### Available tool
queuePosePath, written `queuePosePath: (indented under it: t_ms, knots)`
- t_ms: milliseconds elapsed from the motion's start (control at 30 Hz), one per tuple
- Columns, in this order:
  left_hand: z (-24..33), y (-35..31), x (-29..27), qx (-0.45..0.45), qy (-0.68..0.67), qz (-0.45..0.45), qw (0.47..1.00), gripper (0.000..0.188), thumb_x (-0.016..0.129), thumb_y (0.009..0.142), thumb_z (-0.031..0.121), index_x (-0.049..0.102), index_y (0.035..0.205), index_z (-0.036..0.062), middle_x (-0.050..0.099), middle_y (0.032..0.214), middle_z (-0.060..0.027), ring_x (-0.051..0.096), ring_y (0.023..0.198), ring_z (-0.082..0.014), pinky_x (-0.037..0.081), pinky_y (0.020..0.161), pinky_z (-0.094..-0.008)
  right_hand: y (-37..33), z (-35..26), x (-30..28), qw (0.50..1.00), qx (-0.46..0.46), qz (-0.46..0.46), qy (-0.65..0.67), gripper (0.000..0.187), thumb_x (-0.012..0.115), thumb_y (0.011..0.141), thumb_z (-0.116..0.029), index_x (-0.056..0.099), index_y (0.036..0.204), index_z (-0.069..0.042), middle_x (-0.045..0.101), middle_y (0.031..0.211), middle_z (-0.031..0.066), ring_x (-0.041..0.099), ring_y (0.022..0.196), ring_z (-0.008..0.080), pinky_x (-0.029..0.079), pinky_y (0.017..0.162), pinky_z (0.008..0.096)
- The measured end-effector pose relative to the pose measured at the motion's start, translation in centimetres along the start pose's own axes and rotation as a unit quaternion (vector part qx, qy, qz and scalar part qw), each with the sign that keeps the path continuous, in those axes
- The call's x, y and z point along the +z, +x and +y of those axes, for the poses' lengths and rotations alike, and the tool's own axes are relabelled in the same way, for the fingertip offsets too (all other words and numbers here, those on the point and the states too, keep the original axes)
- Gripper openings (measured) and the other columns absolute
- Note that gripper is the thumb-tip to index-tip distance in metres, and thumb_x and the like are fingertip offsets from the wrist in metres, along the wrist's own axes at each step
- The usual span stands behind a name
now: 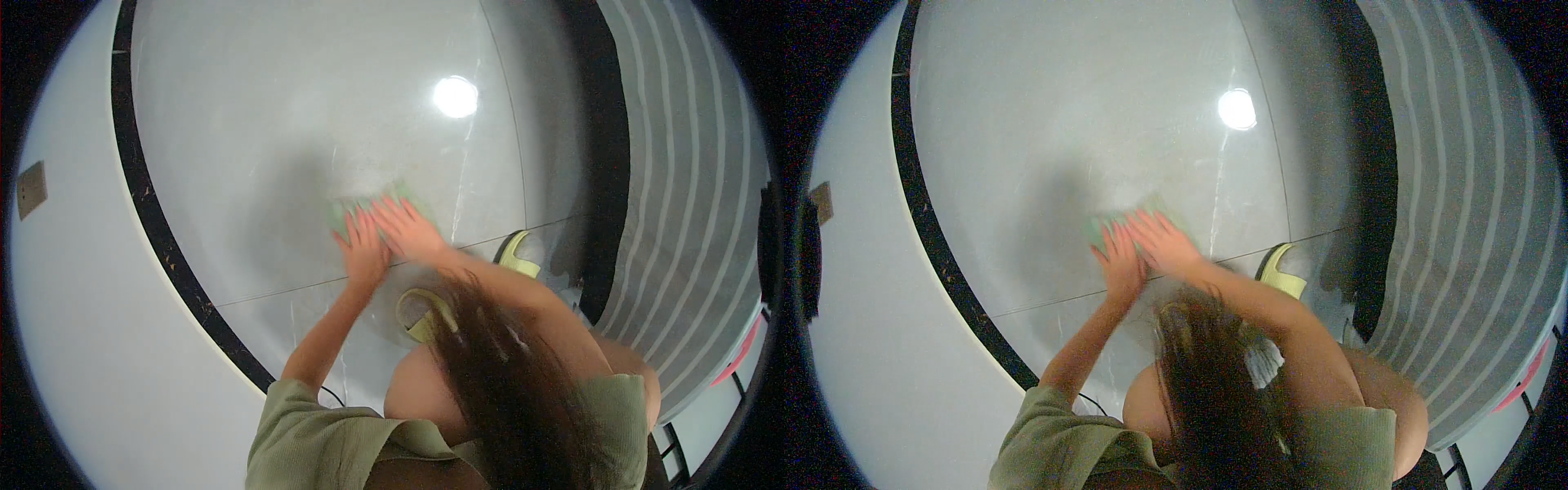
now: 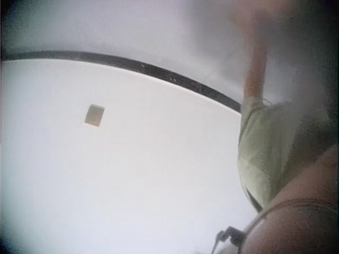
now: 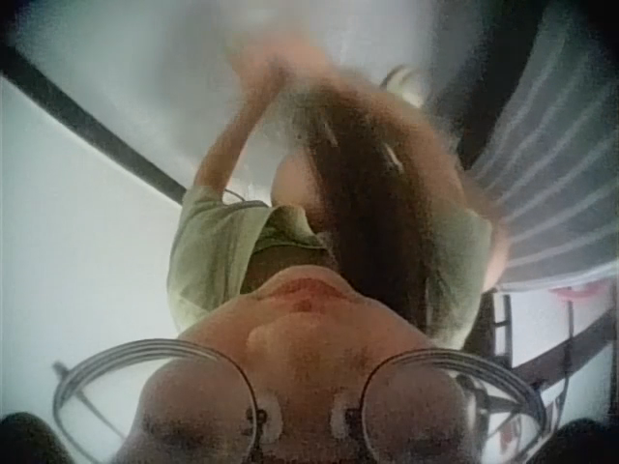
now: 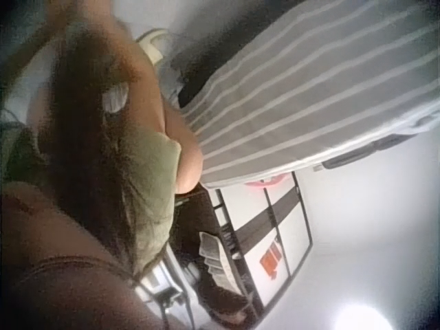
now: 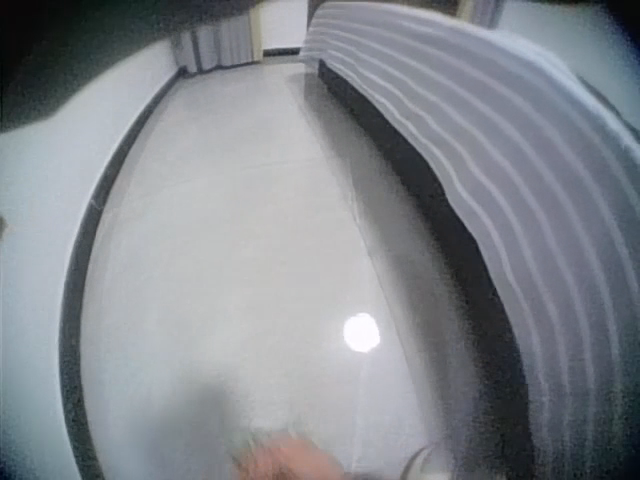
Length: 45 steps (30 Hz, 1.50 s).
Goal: Wiping the tiled floor with a green cloth while kneeling.
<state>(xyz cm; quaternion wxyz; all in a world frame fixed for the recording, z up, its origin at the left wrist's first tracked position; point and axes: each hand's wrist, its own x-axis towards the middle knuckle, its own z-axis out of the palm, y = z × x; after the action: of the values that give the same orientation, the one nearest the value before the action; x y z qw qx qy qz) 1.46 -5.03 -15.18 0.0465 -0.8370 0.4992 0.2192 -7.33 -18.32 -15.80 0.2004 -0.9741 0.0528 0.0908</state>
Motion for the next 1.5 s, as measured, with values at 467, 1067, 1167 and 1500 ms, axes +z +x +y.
queuePosePath:
  t_ms: [467, 1067, 1167, 1500]
  knots:
    - [6.1, 20.4, -8.7, 0.191, -0.013, 0.209, 0.959, 0.067, 0.051, 0.085, 0.028, 0.029, 0.143, 0.0017, 0.026, 0.149, -0.0186, 0.021, 0.138, -0.0383, 0.016, 0.109, -0.0596, 3.8, 15.8, -8.6, 0.963, 0.184, 0.198, -0.017, 0.058, 0.039, 0.092, -0.031, 0.028, 0.144, -0.007, 0.023, 0.152, 0.0108, 0.018, 0.141, 0.0302, 0.015, 0.114, 0.0484]
    - [11.5, 5.5, -0.8, 0.186, 0.004, 0.052, 0.981, 0.064, 0.049, 0.085, 0.029, 0.035, 0.139, -0.0020, 0.028, 0.148, -0.0182, 0.018, 0.138, -0.0407, 0.011, 0.109, -0.0616, -10.2, 6.5, -1.1, 0.963, 0.256, 0.077, 0.023, 0.065, 0.044, 0.089, -0.039, 0.028, 0.145, -0.010, 0.017, 0.153, 0.0141, 0.010, 0.140, 0.0427, 0.007, 0.106, 0.0676]
    - [10.8, 14.2, -5.6, 0.155, -0.002, 0.117, 0.981, 0.063, 0.045, 0.089, 0.027, 0.026, 0.145, 0.0065, 0.019, 0.152, -0.0164, 0.012, 0.139, -0.0452, 0.007, 0.104, -0.0695, -3.8, 12.1, -5.6, 0.939, 0.297, 0.173, 0.011, 0.061, 0.042, 0.091, -0.038, 0.028, 0.145, -0.016, 0.019, 0.153, 0.0121, 0.011, 0.139, 0.0431, 0.007, 0.106, 0.0680]
    - [11.4, 21.9, -7.3, 0.167, -0.016, 0.232, 0.958, 0.057, 0.043, 0.092, 0.028, 0.031, 0.144, 0.0077, 0.025, 0.150, -0.0153, 0.016, 0.138, -0.0443, 0.009, 0.105, -0.0679, 0.3, 16.8, -7.3, 0.915, 0.316, 0.250, 0.017, 0.056, 0.039, 0.093, -0.032, 0.027, 0.146, -0.017, 0.018, 0.153, 0.0090, 0.010, 0.140, 0.0418, 0.007, 0.107, 0.0664]
